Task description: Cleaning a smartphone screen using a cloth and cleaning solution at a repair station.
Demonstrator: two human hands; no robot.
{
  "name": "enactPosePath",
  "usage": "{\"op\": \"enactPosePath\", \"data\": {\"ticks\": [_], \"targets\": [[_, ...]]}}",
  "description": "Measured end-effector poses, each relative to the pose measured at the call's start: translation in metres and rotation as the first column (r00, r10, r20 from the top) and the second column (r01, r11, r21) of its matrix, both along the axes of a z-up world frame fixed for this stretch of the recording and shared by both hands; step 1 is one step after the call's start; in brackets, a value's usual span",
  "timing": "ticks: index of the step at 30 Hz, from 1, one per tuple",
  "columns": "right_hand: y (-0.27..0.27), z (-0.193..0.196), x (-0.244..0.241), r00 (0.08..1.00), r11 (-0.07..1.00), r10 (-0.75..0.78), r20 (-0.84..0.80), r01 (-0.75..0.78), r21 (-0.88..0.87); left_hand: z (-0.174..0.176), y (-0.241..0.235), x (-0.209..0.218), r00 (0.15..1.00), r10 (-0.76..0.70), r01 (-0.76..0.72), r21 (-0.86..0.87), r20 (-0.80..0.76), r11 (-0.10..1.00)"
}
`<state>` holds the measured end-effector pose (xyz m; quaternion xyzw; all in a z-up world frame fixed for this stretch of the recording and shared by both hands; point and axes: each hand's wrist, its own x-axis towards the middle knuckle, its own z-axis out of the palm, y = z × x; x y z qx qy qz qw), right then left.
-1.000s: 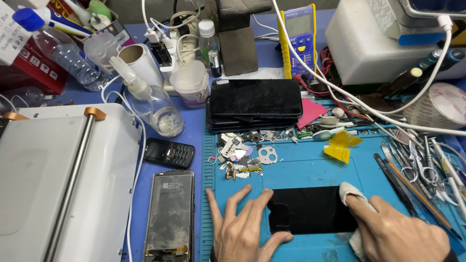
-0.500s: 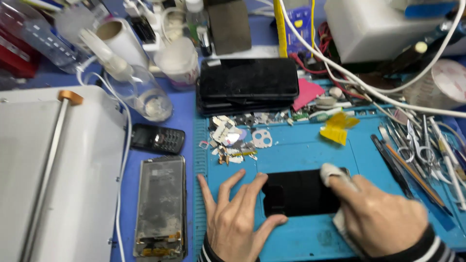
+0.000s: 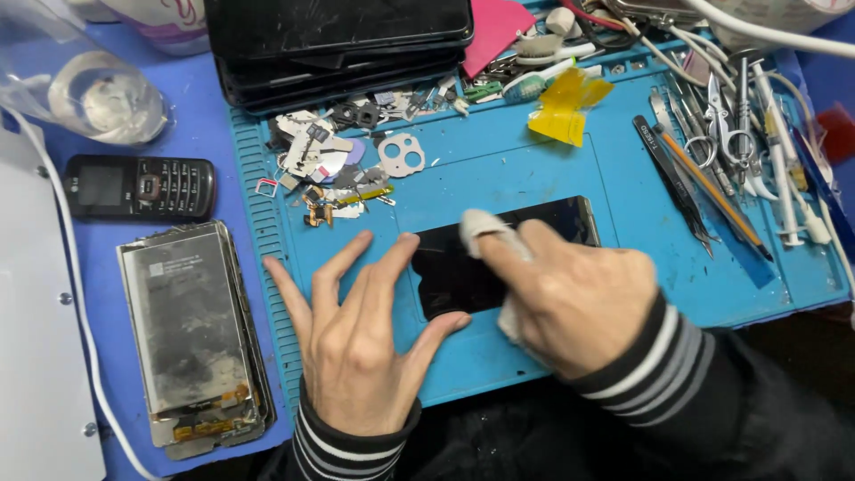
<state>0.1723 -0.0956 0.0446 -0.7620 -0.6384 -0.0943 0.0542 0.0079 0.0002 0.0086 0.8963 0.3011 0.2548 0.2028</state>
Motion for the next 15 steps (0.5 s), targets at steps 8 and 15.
{"op": "enactPosePath", "data": {"ticks": [8, 15], "targets": [[-0.030, -0.012, 0.024, 0.975, 0.973, -0.173, 0.143, 0.191, -0.127, -0.001, 0.000, 0.001, 1.000, 0.000, 0.000, -0.016, -0.004, 1.000], [0.006, -0.006, -0.005, 0.997, 0.998, 0.055, -0.060, -0.056, -0.006, 0.003, -0.002, 0.000, 1.000, 0.005, -0.005, -0.022, -0.007, 1.000]]}}
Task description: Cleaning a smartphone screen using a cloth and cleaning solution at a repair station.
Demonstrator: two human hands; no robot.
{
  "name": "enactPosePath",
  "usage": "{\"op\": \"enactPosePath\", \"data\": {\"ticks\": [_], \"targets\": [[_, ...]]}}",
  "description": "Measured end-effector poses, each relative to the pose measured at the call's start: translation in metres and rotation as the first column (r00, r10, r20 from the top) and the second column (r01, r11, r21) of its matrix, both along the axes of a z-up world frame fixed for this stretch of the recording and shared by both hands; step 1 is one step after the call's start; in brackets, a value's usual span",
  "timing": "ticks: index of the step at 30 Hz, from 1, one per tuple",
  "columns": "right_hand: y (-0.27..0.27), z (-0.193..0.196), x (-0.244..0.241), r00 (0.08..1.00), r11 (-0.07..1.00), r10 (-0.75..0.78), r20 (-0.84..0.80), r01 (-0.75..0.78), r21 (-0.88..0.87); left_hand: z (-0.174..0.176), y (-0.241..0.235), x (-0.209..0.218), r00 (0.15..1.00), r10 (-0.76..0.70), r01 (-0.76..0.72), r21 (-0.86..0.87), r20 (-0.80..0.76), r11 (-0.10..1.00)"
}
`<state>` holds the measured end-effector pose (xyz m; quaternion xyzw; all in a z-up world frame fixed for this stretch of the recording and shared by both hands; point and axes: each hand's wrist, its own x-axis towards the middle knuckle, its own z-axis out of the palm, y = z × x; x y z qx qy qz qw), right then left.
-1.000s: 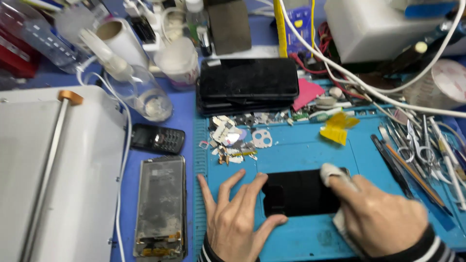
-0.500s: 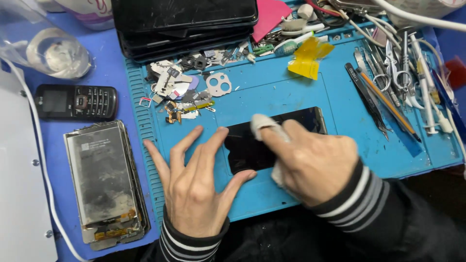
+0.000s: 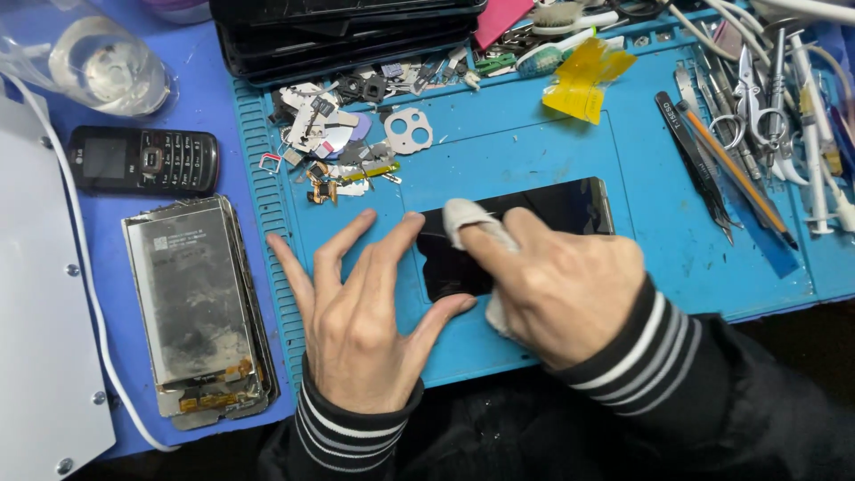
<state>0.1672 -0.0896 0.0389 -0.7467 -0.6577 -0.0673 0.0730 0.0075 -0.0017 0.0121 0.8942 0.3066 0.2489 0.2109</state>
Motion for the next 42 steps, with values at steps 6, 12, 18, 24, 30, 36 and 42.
{"op": "enactPosePath", "data": {"ticks": [6, 12, 18, 24, 30, 36, 42], "targets": [[-0.068, -0.006, 0.051, 0.903, 0.926, -0.276, 0.330, 0.342, -0.160, -0.007, 0.002, 0.001, 1.000, -0.003, 0.003, -0.006, 0.003, 1.000], [-0.077, 0.009, 0.038, 0.948, 0.951, -0.251, -0.196, 0.279, 0.129, -0.002, 0.002, 0.000, 1.000, -0.019, 0.019, -0.001, 0.008, 1.000], [-0.108, -0.018, 0.067, 0.919, 0.917, -0.224, -0.325, 0.311, 0.249, 0.003, 0.001, 0.004, 1.000, -0.023, 0.024, -0.035, 0.019, 0.999], [-0.128, -0.047, 0.065, 0.901, 0.862, -0.169, -0.400, 0.332, 0.384, 0.007, -0.003, 0.004, 0.984, -0.055, 0.061, -0.031, 0.167, 0.998], [-0.128, -0.039, 0.060, 0.802, 0.883, 0.198, -0.564, 0.103, 0.458, 0.015, -0.008, 0.005, 0.941, -0.257, 0.247, 0.075, 0.221, 0.966], [-0.078, -0.010, 0.009, 0.532, 0.875, 0.479, -0.698, -0.228, 0.427, 0.029, -0.028, -0.007, 0.834, -0.510, 0.536, -0.086, 0.212, 0.840], [-0.045, 0.027, -0.005, 0.351, 0.815, 0.570, -0.743, -0.359, 0.455, 0.041, -0.036, -0.020, 0.857, -0.387, 0.419, -0.023, 0.340, 0.908]]}}
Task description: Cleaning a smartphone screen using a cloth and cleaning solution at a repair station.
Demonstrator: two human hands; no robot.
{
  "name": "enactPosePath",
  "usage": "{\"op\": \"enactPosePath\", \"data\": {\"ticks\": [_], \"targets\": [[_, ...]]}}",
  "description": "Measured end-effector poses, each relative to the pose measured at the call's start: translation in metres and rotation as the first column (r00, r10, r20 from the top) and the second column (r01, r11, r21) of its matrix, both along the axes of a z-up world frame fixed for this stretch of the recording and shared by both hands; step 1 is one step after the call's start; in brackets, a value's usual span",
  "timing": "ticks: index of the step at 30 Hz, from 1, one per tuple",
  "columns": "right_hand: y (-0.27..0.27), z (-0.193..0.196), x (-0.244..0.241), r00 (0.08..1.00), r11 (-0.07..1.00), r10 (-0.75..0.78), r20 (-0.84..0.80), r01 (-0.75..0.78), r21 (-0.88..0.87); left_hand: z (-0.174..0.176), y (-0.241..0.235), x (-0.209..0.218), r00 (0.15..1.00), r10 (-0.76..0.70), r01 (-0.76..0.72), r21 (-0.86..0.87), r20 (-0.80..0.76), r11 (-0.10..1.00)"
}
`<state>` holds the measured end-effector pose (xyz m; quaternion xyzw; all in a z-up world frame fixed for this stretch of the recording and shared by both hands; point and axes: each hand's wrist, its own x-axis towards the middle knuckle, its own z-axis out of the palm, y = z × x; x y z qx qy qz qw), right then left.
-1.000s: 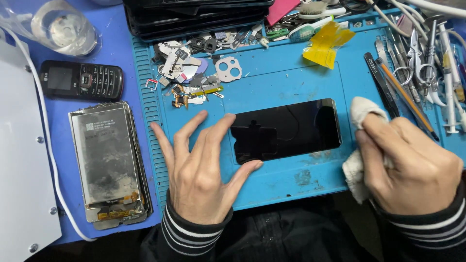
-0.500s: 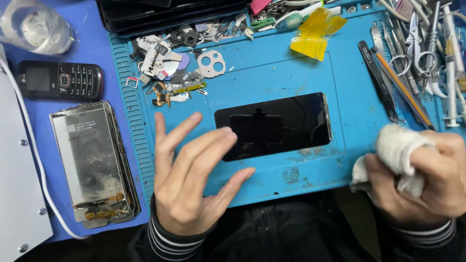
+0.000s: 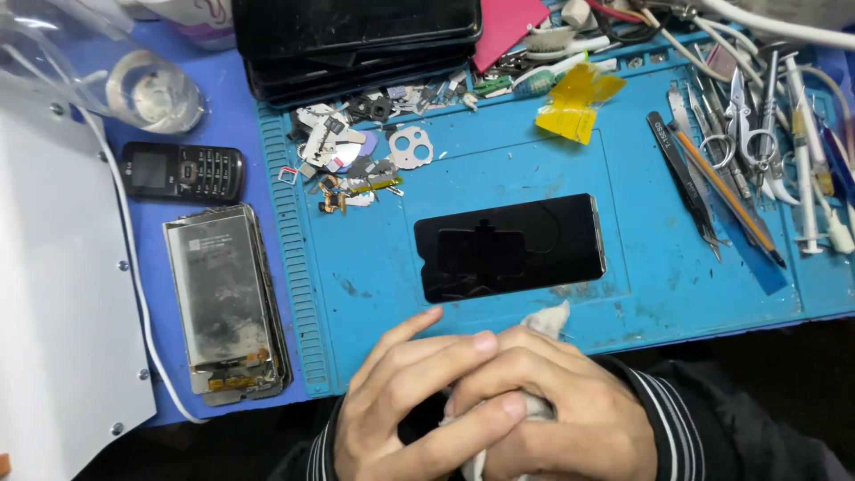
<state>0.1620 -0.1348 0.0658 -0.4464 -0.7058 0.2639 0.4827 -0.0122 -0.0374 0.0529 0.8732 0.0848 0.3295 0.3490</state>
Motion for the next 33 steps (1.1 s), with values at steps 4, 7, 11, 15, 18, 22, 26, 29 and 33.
{"op": "enactPosePath", "data": {"ticks": [4, 7, 11, 15, 18, 22, 26, 29, 33], "targets": [[0.005, 0.000, 0.006, 0.987, 0.989, 0.146, -0.070, -0.146, 0.001, -0.003, 0.009, -0.008, 0.999, -0.012, 0.012, 0.005, 0.040, 1.000], [0.005, -0.002, 0.012, 1.000, 0.999, -0.008, -0.016, 0.009, 0.054, -0.003, 0.016, -0.010, 0.993, -0.059, 0.067, -0.088, 0.098, 0.994], [0.010, -0.024, 0.023, 0.983, 0.991, -0.069, -0.168, 0.087, 0.101, -0.009, 0.024, -0.006, 0.981, -0.152, 0.171, -0.165, 0.122, 0.971], [0.003, -0.036, 0.028, 0.929, 0.947, -0.305, -0.208, 0.319, 0.037, -0.020, 0.022, 0.002, 0.964, -0.199, 0.247, -0.315, 0.179, 0.916], [-0.009, -0.043, 0.023, 0.835, 0.837, -0.542, 0.093, 0.547, -0.027, -0.036, 0.020, -0.001, 0.972, -0.230, 0.226, -0.454, 0.048, 0.862], [-0.004, -0.046, 0.040, 0.926, 0.931, -0.365, 0.094, 0.363, 0.043, -0.033, 0.022, 0.003, 0.962, -0.255, 0.271, -0.416, 0.095, 0.868], [0.003, -0.026, 0.028, 0.935, 0.937, -0.348, -0.060, 0.347, -0.032, -0.048, 0.020, -0.002, 0.969, -0.207, 0.245, -0.476, 0.133, 0.845], [-0.002, -0.043, 0.030, 0.955, 0.965, -0.248, -0.165, 0.229, -0.123, -0.044, 0.012, 0.003, 0.971, -0.162, 0.233, -0.540, 0.176, 0.809], [-0.006, -0.055, 0.028, 0.962, 0.963, -0.187, -0.198, 0.139, -0.232, -0.032, -0.001, 0.014, 0.902, -0.124, 0.403, -0.703, 0.413, 0.586]]}}
